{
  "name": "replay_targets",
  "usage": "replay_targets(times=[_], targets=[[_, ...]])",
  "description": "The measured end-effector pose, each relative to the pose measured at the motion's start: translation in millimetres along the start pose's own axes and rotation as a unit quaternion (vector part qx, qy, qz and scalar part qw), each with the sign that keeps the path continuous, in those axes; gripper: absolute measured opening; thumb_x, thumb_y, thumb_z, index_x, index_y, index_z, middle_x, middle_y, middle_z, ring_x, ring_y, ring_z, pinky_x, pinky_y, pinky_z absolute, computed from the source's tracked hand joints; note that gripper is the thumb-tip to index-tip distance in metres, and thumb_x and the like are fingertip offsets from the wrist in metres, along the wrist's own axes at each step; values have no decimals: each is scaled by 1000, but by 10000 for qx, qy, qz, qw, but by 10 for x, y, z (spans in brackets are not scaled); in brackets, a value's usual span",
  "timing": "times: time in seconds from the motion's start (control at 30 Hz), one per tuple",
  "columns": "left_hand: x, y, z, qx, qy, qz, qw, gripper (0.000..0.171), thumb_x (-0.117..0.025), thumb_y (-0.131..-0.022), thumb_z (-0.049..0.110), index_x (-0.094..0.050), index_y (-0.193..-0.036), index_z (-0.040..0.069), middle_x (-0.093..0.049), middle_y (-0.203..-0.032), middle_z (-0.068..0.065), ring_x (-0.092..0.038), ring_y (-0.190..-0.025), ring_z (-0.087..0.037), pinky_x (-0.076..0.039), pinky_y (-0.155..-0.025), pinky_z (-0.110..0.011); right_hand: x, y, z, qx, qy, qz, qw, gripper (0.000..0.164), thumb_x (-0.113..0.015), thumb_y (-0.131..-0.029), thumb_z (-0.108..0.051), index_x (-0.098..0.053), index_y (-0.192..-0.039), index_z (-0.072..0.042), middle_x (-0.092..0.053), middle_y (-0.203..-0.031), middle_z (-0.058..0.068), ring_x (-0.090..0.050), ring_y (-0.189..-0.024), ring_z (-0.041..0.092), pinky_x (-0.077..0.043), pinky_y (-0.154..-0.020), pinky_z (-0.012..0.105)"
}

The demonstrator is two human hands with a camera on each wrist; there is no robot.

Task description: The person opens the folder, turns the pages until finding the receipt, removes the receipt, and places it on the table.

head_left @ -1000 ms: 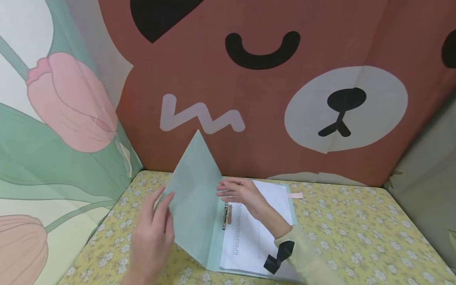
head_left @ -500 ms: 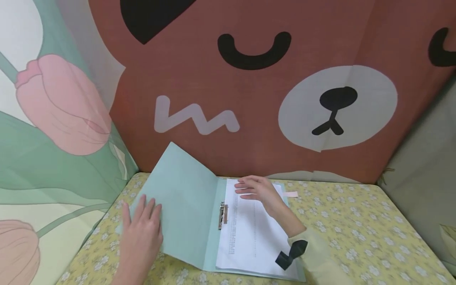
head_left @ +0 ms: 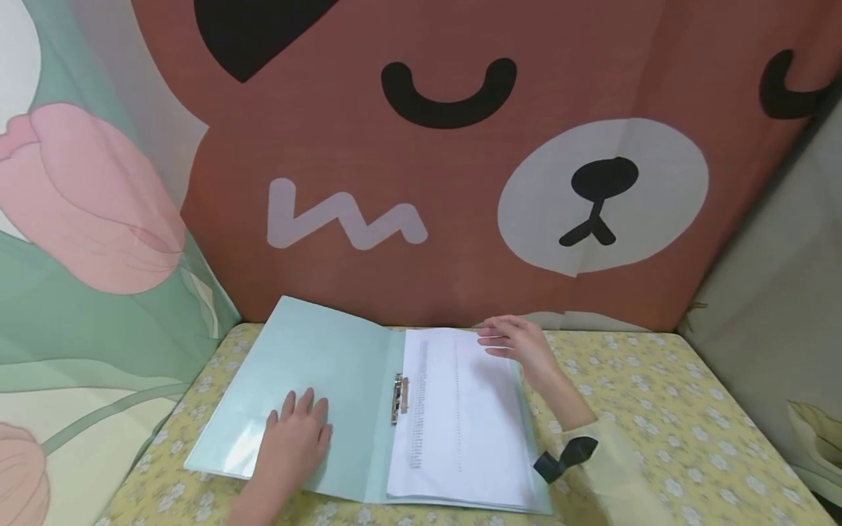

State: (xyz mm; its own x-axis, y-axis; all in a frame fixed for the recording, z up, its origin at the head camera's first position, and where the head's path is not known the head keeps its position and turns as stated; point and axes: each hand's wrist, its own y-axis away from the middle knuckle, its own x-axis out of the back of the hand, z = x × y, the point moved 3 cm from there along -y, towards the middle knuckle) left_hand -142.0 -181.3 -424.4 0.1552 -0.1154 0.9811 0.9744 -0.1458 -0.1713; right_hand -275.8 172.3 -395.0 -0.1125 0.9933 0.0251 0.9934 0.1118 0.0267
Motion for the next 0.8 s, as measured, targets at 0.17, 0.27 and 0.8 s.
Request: replay_targets(times=[0.17, 0.27, 0.8], targets=[[-151, -112, 120, -14, 418, -399, 9983, 32, -71, -97, 18, -71, -124, 0, -61, -134, -29, -52, -126, -58, -49, -88, -76, 193, 7, 55, 25, 100, 162, 9998, 40, -53, -110, -21, -58, -133, 12, -72, -118, 23, -75, -102, 25, -62, -85, 31], [-225, -168, 194, 36, 555, -585, 9967, 33, -69, -97, 19, -70, -124, -1, -59, -136, -31, -50, -127, -61, -48, -89, -76, 278, 11, 119, -34, 176, 220, 9996, 41, -53, -110, -22, -57, -134, 12, -71, -121, 25, -74, -104, 27, -62, -85, 31], [-433, -331, 350, 272, 1385, -1027, 9847, 40, -67, -99, 21, -65, -132, -1, -46, -148, -34, -34, -137, -66, -37, -96, -84, 536, -37, 498, -564, -233, 866, 9944, 36, -52, -109, -10, -53, -130, 20, -75, -100, 20, -76, -81, 15, -63, -83, 34]])
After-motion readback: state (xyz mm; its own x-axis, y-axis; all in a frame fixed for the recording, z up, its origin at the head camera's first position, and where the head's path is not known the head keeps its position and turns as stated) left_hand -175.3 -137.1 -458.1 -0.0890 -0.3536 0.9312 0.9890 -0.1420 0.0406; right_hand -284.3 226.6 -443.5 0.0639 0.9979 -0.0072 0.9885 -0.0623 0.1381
